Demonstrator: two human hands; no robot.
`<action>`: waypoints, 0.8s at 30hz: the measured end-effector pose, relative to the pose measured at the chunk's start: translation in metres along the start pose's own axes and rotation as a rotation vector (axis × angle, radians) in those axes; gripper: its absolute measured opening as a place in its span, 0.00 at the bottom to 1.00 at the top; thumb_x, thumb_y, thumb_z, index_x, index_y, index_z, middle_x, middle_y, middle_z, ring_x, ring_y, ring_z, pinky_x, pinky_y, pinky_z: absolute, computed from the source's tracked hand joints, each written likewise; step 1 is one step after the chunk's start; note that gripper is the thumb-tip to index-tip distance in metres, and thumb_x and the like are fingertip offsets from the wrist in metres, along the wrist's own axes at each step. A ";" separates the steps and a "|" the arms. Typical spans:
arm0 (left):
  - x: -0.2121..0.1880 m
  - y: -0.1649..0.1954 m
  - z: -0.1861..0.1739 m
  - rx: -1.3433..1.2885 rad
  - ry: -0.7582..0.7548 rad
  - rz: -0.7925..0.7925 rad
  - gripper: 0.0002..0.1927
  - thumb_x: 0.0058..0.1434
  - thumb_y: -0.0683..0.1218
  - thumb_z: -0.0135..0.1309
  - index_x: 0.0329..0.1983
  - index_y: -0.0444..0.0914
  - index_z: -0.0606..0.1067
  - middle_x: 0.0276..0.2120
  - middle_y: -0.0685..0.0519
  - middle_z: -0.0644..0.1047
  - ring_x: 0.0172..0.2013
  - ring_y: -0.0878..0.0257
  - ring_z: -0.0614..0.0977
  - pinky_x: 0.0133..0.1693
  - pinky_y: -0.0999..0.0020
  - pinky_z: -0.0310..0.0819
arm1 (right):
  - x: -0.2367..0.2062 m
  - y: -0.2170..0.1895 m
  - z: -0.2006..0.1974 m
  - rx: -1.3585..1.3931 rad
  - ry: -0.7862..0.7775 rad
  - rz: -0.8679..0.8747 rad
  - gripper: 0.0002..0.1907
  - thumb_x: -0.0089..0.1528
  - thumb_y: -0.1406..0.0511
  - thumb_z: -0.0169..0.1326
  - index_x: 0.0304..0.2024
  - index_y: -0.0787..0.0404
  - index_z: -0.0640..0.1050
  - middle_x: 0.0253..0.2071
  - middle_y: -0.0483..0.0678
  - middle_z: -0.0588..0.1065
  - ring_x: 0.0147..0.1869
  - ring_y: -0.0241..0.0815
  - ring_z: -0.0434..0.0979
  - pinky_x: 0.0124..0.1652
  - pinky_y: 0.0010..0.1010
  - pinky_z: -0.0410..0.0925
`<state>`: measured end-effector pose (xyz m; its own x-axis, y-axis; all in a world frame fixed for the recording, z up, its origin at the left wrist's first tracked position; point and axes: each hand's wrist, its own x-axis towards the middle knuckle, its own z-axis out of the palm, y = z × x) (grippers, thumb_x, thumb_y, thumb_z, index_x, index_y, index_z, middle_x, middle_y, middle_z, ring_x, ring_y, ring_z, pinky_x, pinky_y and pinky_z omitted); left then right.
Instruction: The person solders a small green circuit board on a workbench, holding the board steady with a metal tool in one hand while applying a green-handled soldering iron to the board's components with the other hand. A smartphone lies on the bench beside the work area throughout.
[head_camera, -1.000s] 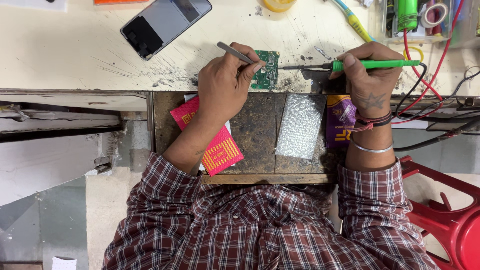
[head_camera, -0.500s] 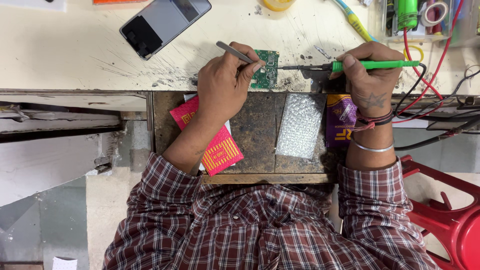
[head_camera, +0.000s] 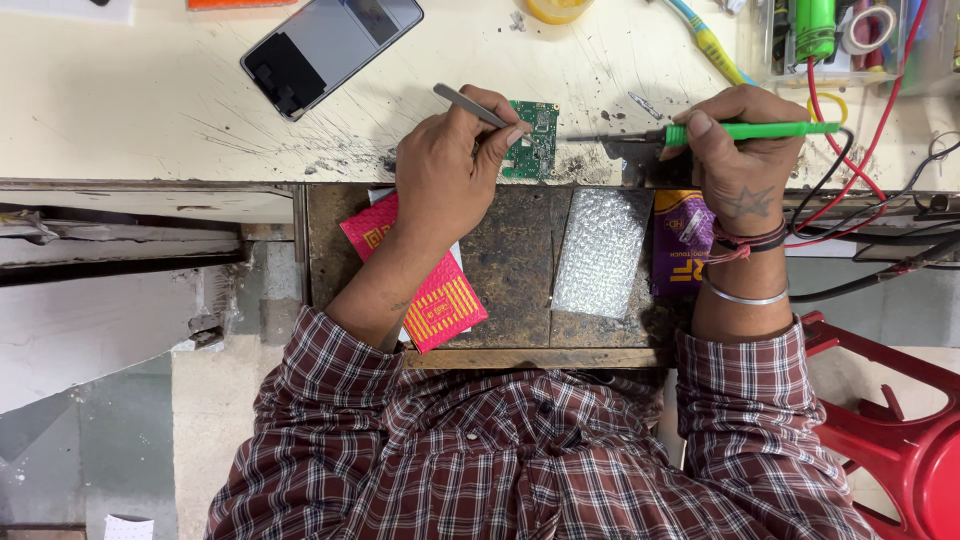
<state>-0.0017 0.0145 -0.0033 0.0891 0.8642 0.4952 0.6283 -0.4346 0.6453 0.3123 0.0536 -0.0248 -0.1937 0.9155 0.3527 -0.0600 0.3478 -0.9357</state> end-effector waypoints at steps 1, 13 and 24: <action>-0.001 0.000 0.000 0.000 0.000 -0.001 0.10 0.72 0.49 0.58 0.48 0.42 0.71 0.28 0.58 0.82 0.30 0.67 0.86 0.29 0.70 0.73 | 0.000 0.000 0.001 -0.006 0.002 0.006 0.15 0.75 0.65 0.61 0.39 0.72 0.77 0.34 0.54 0.78 0.33 0.39 0.80 0.37 0.29 0.78; -0.001 0.000 -0.001 -0.003 -0.008 0.001 0.09 0.72 0.48 0.58 0.48 0.42 0.71 0.28 0.59 0.82 0.29 0.68 0.85 0.28 0.70 0.72 | 0.000 0.001 0.002 0.049 -0.003 0.000 0.16 0.74 0.63 0.63 0.39 0.72 0.77 0.33 0.54 0.78 0.33 0.40 0.80 0.36 0.29 0.78; 0.000 0.002 -0.002 -0.004 -0.001 0.000 0.09 0.72 0.48 0.59 0.48 0.42 0.71 0.28 0.59 0.82 0.29 0.68 0.85 0.28 0.70 0.73 | 0.000 0.001 0.002 0.014 0.006 0.004 0.16 0.74 0.63 0.62 0.39 0.72 0.78 0.33 0.54 0.78 0.32 0.39 0.80 0.36 0.29 0.78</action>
<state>-0.0020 0.0131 -0.0016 0.0900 0.8646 0.4944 0.6252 -0.4355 0.6477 0.3100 0.0537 -0.0257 -0.1884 0.9179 0.3492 -0.0726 0.3415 -0.9371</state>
